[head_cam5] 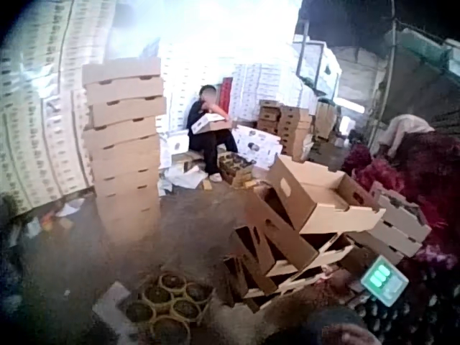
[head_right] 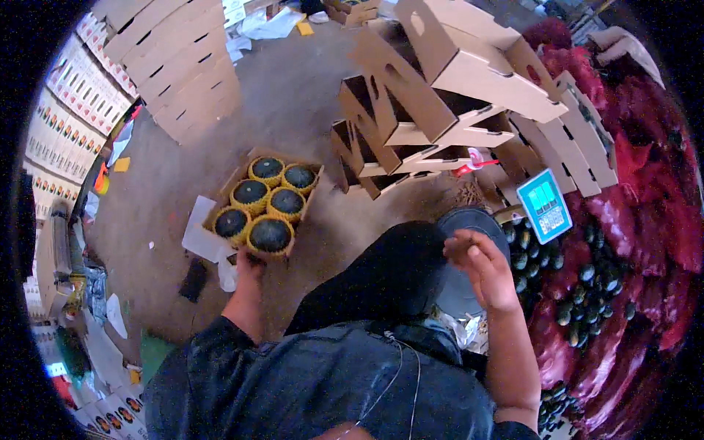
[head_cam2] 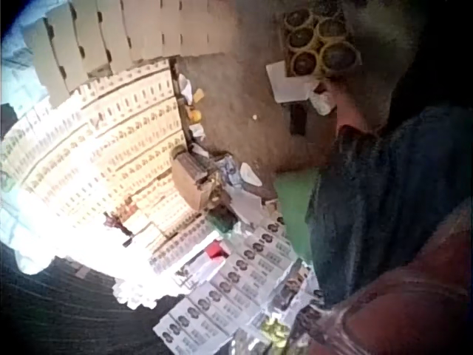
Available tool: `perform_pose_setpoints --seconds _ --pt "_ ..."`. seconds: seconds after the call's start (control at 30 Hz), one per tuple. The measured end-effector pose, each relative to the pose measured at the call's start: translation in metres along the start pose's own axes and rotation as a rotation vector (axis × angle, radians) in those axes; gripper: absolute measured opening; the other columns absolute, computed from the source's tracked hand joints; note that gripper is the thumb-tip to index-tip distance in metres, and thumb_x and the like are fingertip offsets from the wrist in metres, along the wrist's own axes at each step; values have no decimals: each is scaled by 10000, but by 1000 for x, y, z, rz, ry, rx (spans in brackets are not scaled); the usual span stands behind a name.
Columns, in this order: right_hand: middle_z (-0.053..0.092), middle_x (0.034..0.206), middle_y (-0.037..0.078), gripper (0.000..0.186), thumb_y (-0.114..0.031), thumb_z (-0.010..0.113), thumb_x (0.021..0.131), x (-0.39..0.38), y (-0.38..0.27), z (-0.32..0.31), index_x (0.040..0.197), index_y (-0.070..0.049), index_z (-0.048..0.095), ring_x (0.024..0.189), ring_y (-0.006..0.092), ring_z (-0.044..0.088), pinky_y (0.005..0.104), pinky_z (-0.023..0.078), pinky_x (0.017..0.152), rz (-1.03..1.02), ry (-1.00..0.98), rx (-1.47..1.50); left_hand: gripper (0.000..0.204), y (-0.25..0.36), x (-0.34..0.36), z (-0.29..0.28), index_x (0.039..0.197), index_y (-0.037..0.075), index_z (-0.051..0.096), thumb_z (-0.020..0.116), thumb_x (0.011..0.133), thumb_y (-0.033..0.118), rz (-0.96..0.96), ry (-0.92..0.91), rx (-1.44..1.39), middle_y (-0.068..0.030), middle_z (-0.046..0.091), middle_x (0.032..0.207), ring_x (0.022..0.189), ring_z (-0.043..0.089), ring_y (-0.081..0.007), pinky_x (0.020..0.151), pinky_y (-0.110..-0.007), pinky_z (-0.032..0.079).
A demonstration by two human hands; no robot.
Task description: The person trims squashes using shears, wraps them in foam netting sleeves, and packs the wrapped squashes into cardboard boxes.
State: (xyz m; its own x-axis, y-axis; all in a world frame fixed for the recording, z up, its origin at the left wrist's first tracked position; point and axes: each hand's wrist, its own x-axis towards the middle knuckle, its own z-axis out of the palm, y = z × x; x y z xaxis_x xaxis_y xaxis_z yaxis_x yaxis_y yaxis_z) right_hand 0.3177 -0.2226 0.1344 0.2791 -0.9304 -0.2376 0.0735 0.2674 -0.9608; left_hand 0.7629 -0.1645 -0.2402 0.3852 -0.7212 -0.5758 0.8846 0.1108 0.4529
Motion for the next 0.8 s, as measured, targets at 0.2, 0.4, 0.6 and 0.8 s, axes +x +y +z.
perform_pose_setpoints --seconds 0.2,0.4,0.6,0.8 --pt "566 1022 128 308 -223 426 913 -32 61 -49 1120 0 475 930 242 550 357 441 805 334 204 130 607 -19 -72 16 1281 187 412 352 836 596 -339 164 -194 -65 402 1319 1182 399 -328 930 -610 304" --pt "527 1082 99 365 -316 453 885 -103 107 -94 1147 -62 450 954 246 538 385 445 807 481 491 155 670 -41 -26 34 1323 194 359 192 855 644 -351 44 -157 -85 350 1361 1210 371 -352 953 -586 310" --pt "558 1041 121 338 -274 459 881 -107 95 -108 1132 -49 464 932 245 561 362 465 790 570 633 180 625 -10 136 247 1343 171 317 390 854 555 43 -147 -139 -71 308 1392 1277 284 -275 1030 -519 210" --pt "560 1038 119 291 -151 446 890 -110 67 -102 1144 -14 476 929 225 563 348 469 799 469 541 -20 710 51 129 413 1409 188 75 410 871 507 286 -303 26 -112 103 1461 1327 158 -328 1053 -516 146"
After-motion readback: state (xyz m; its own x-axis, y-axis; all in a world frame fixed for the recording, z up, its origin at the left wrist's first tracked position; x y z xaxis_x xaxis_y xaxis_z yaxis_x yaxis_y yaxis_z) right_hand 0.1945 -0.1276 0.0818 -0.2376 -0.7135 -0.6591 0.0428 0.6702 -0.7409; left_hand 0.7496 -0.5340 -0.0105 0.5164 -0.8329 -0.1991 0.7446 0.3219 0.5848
